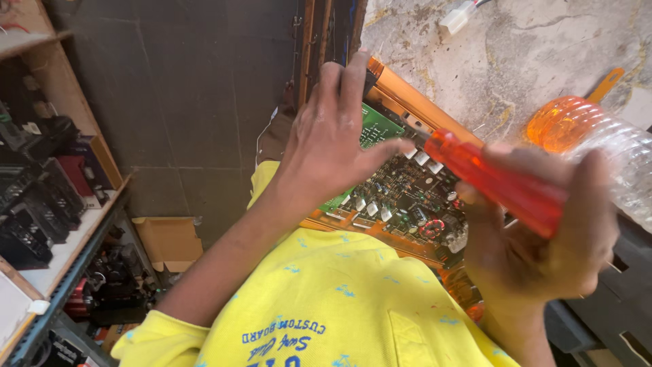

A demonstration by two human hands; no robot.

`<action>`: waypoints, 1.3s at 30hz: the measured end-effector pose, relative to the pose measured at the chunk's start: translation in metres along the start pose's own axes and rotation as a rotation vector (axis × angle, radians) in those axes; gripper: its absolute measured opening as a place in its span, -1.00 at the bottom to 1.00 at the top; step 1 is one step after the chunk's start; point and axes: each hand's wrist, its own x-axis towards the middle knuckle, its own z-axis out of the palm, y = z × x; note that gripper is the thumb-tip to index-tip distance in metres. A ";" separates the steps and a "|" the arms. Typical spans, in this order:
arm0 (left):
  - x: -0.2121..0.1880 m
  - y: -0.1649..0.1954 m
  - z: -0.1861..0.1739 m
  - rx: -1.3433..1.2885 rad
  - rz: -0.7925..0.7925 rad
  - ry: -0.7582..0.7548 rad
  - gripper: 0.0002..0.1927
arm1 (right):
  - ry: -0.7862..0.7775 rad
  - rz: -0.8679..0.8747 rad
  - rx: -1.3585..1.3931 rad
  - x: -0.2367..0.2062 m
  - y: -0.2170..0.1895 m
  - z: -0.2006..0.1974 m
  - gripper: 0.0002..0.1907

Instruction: The person uses a red screwdriver to tighten screws on an orange electronic device with a green circuit board. They rotate the device to access different sides and continue working on the components.

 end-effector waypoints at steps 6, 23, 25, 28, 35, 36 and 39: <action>-0.012 -0.011 -0.010 -0.131 0.008 -0.069 0.34 | 0.038 0.044 -0.041 -0.003 -0.003 0.004 0.07; -0.032 -0.022 -0.011 -0.031 -0.350 -0.300 0.19 | -0.753 -0.424 -0.453 0.075 -0.015 -0.069 -0.56; -0.037 -0.031 -0.011 -0.040 -0.174 -0.246 0.06 | -0.851 -0.653 -0.699 0.081 -0.015 -0.063 -0.54; -0.035 -0.039 -0.003 -0.168 -0.024 -0.167 0.07 | -0.920 -0.894 -0.882 0.092 -0.008 -0.040 -0.59; -0.025 -0.052 0.014 -0.112 -0.011 -0.138 0.29 | -1.079 0.266 -0.043 0.073 0.049 0.017 -0.62; -0.025 -0.054 0.014 -0.109 -0.015 -0.162 0.29 | -1.077 0.448 -0.005 0.069 0.058 0.021 -0.61; -0.028 -0.051 0.016 -0.154 0.043 -0.117 0.18 | -1.148 0.705 -0.143 0.067 0.082 0.024 -0.57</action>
